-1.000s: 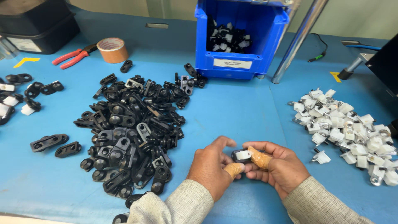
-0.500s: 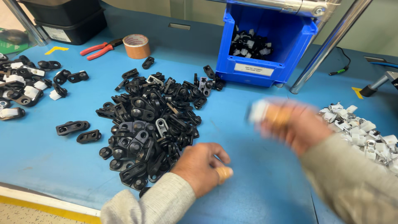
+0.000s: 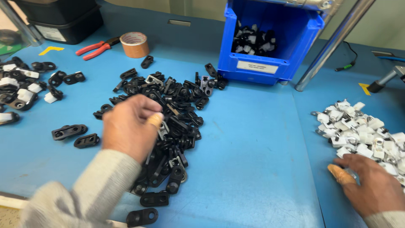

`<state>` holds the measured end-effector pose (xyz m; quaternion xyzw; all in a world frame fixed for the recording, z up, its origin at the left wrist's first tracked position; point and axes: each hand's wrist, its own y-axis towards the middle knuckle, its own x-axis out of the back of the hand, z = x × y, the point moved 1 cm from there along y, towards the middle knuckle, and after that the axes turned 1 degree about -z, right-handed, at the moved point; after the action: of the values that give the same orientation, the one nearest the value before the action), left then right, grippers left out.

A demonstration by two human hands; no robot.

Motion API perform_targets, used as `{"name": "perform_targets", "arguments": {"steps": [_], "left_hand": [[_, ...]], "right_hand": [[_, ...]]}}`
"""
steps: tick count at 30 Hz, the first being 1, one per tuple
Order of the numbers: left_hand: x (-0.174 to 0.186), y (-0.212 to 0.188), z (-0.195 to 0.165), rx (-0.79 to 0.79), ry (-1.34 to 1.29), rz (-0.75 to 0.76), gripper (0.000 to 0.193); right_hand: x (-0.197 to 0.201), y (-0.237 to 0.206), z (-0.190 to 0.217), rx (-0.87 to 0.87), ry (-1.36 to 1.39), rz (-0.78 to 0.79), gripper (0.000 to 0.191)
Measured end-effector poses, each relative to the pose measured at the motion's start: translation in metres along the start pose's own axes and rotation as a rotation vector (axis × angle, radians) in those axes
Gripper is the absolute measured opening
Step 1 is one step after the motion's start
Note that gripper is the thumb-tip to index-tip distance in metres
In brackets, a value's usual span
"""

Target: The person picks a black plastic bracket from a pile on the workbench, takes a white plastic clip from a pile on the right, presses the clip into the bracket by hand, and places the assembled part into a blue bin. The person repeats this assembly cycle one part at a time throughout the episode.

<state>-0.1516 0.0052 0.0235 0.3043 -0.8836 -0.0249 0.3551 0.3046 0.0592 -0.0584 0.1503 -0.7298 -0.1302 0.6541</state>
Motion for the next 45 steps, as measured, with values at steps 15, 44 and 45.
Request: {"name": "perform_targets", "arguments": {"steps": [15,44,45], "left_hand": [[-0.017,0.077,0.008,-0.563,0.681,0.422,0.016],[-0.090,-0.003,-0.055,0.662,-0.941,0.754,0.032],[-0.092,-0.006,-0.056,0.634,-0.872,0.757,0.030]], "right_hand": [[-0.012,-0.053,-0.021,-0.510,0.462,0.167,0.045],[0.014,0.000,0.004,-0.113,0.262,0.418,0.042],[0.018,0.002,0.006,-0.170,0.242,0.490,0.040]]}}
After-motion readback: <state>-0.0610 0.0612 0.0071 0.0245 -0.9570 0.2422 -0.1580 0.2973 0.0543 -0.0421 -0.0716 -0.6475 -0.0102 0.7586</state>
